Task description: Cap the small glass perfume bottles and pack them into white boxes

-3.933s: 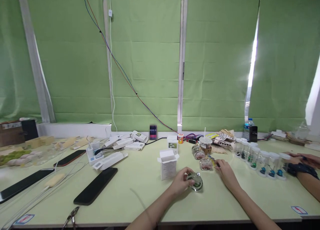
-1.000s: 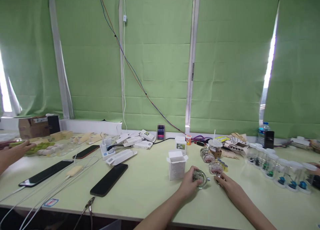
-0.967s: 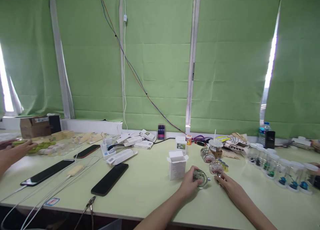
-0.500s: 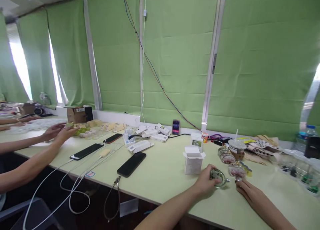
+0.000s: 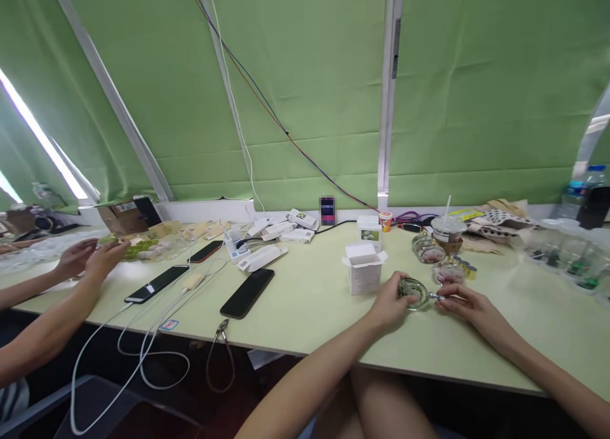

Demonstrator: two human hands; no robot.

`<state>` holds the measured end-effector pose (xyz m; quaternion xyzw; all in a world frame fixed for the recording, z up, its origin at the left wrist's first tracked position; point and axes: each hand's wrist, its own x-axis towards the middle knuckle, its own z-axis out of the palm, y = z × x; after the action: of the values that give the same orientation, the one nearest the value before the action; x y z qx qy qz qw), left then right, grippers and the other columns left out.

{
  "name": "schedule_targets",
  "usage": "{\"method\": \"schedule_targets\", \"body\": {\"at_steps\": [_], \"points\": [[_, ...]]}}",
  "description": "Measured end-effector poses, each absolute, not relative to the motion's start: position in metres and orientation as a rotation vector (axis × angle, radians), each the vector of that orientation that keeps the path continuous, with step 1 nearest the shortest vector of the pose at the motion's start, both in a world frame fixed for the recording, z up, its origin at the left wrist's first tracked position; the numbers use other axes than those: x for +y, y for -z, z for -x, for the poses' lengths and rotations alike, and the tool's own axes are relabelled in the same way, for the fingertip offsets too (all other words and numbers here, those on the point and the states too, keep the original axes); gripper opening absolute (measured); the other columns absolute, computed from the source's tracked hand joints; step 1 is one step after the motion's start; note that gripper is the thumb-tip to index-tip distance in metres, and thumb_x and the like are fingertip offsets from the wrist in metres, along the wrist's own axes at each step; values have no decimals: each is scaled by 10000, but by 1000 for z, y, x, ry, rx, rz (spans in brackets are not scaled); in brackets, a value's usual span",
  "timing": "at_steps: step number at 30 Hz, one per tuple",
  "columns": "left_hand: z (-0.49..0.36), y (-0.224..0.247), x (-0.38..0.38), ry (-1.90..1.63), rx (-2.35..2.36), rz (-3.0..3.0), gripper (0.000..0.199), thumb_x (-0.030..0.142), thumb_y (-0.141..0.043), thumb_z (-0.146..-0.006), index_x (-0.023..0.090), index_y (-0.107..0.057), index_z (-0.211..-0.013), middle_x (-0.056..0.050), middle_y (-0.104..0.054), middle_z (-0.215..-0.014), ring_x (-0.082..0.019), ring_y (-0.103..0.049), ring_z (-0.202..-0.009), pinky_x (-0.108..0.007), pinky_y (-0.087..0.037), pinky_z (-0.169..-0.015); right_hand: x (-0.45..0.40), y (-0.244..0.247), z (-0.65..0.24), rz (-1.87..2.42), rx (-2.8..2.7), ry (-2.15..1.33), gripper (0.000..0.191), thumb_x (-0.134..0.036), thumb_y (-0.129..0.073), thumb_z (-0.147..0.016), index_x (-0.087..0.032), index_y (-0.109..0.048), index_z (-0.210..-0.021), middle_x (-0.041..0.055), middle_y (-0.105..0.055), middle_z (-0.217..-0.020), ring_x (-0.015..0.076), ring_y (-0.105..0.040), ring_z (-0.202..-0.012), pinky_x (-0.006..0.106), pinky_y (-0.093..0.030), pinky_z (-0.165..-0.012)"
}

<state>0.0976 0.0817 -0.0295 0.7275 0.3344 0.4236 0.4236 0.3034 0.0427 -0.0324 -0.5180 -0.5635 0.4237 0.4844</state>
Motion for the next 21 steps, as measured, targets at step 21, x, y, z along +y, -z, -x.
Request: {"method": "schedule_targets", "body": {"at_steps": [21], "points": [[-92, 28, 82, -1065, 902, -1954, 379, 136, -636, -679, 204, -549, -1041, -23, -610, -947, -200, -531, -884, -313, -400, -802, 49, 33, -294, 1187, -1314, -993, 311, -426, -781, -561, -192, -709, -752, 38, -700, -810, 243, -677, -763, 330, -551, -734]]}}
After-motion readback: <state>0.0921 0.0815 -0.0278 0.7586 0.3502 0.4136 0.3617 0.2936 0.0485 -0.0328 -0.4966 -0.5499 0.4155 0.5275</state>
